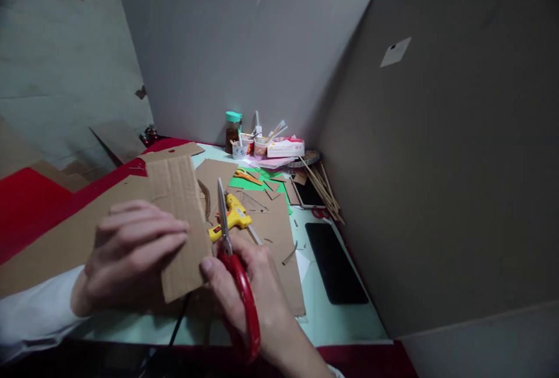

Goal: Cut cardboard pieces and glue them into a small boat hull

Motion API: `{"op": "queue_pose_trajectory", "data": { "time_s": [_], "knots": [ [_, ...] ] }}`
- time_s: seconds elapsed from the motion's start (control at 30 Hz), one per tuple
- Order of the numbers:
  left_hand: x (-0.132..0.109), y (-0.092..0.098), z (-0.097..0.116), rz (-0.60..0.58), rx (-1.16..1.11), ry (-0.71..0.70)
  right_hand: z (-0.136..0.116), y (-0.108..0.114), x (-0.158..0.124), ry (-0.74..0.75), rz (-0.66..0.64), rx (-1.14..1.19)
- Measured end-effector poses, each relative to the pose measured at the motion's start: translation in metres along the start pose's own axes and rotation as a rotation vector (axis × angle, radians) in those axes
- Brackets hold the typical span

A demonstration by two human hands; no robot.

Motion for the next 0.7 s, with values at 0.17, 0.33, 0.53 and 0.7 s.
{"op": "queue_pose_trajectory", "data": {
  "time_s": [0.17, 0.33, 0.53, 0.7],
  "knots": [
    [0.016, 0.004, -0.084, 0.183, -0.271, 0.853, -0.017, 0.017, 0.030, 0.118, 0.095, 0.039],
    [-0.017, -0.048, -0.080, -0.212, -0.815, 1.535, -0.017, -0.004, 0.060, 0.123, -0.031, -0.008],
    [-0.032, -0.049, -0.107, 0.008, -0.793, 1.626, 0.010, 0.003, 0.090, 0.080, 0.171, -0.049],
    [-0.034, -0.040, -0.122, 0.158, -0.782, 1.655, 0.028, 0.003, 0.087, 0.003, 0.114, -0.100]
  ]
}}
Point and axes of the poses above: each hand's wrist, its own x-axis towards the middle knuckle, its own y-axis out of the back of the hand, z = x × y, the point moved 7 cm from there along x, towards the middle knuckle, and after that the axes turned 14 degrees about z, right-handed, at the moved point
